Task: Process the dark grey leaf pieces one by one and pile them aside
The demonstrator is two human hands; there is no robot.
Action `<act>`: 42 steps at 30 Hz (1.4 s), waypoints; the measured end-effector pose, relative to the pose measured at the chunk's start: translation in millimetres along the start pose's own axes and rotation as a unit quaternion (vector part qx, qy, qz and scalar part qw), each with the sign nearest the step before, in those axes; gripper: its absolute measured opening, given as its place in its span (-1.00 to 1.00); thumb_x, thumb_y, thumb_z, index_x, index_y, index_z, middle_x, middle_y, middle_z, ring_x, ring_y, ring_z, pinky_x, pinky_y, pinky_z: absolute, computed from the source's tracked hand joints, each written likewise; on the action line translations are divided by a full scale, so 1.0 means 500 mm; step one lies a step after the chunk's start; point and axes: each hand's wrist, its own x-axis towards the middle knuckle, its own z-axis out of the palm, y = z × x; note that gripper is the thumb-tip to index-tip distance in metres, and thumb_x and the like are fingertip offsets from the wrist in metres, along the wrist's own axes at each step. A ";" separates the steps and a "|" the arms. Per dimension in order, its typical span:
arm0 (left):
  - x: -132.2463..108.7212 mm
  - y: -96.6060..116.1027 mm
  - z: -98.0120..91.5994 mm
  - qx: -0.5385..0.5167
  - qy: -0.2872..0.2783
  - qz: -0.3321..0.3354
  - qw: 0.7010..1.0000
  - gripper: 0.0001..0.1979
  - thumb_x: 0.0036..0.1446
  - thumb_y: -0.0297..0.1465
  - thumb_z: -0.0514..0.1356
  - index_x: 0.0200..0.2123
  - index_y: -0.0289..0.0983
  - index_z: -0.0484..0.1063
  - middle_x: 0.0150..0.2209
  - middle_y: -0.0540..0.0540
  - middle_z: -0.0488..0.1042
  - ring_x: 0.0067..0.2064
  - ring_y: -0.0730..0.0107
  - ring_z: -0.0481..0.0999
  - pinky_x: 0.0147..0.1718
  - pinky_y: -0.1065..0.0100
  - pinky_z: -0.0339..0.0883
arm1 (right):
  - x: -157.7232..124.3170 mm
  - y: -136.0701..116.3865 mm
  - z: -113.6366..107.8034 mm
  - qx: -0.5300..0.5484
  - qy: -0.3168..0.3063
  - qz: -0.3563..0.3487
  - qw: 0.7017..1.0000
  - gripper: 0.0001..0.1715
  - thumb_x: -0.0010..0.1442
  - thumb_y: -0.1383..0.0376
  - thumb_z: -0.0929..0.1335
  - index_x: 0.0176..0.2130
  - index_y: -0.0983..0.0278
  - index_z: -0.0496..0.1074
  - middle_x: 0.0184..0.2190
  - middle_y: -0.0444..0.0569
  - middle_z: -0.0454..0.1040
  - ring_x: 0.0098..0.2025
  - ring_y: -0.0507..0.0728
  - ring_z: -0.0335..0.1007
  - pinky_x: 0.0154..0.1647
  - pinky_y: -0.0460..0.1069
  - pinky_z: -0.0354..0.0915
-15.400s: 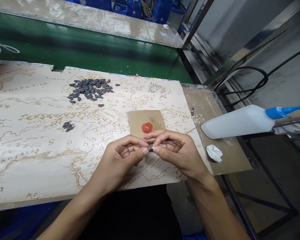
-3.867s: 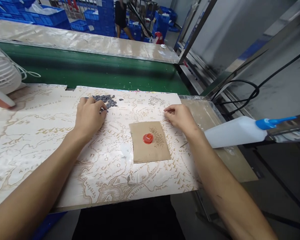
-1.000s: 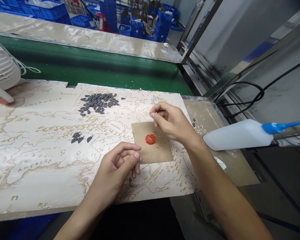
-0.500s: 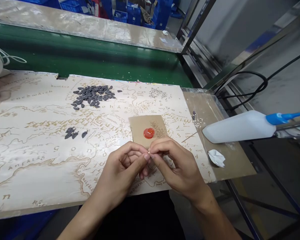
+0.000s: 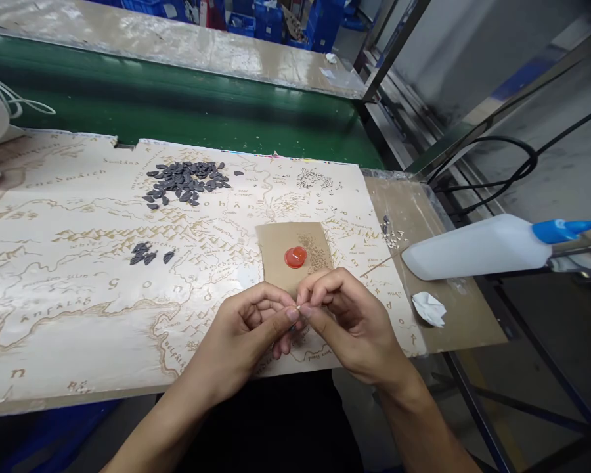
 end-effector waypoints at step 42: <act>0.030 0.012 -0.019 0.034 0.050 0.039 0.997 -0.77 0.37 -0.23 0.50 -0.11 -0.27 0.69 -0.31 -0.10 0.73 -0.31 0.34 0.70 -0.27 0.39 0.55 | 0.025 0.012 -0.046 -0.039 0.064 0.034 0.997 -0.68 0.52 0.29 0.52 -0.13 0.09 0.31 -0.12 -0.11 0.61 -0.07 0.14 0.59 -0.04 0.06 0.48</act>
